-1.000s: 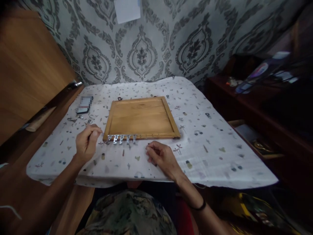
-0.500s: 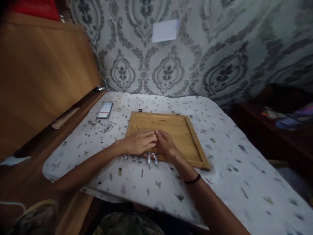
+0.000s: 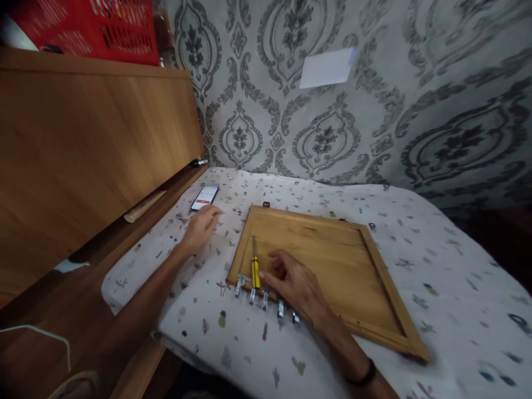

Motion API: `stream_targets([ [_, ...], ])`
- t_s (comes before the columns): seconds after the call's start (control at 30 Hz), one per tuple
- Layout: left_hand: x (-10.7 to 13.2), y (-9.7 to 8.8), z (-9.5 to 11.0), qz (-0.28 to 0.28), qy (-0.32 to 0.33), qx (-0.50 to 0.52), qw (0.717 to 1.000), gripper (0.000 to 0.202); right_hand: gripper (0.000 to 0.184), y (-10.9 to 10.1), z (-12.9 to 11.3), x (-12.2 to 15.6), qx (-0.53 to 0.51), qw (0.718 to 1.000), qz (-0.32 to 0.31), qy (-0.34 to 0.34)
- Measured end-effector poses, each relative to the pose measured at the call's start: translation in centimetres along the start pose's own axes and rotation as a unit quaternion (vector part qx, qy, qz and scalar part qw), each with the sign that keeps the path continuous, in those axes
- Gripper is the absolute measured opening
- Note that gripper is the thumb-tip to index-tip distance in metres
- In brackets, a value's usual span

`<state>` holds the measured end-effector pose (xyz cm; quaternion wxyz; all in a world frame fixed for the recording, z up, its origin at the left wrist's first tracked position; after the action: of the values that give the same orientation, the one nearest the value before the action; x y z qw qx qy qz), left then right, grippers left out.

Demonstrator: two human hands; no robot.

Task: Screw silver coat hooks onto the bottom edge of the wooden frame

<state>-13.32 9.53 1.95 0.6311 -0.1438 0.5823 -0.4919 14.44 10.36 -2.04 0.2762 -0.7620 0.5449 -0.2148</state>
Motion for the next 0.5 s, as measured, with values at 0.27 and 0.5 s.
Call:
stream_targets([
  [0.27,2.3,-1.7,-7.4,-0.031,-0.098,-0.059,0.993,0.039,0.033,0.3,0.5,0.9,0.033,0.998,-0.01,-0.061],
  [0.5,3.1,-2.0,-8.3,-0.073,-0.136,-0.039,0.987,0.027,0.033,-0.4,-0.6,2.0,0.05,0.98,-0.051,-0.186],
])
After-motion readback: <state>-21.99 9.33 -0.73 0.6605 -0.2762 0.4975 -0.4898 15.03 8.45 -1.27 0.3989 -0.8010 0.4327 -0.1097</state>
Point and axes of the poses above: each hand's wrist, its own x-axis away from the middle knuckle, its own y-axis out of the palm, z = x × y, the point moved 3 cm from there along -x, towards the middle knuckle, and after that the axes turned 8 degrees about y, right-handed, at the moved point
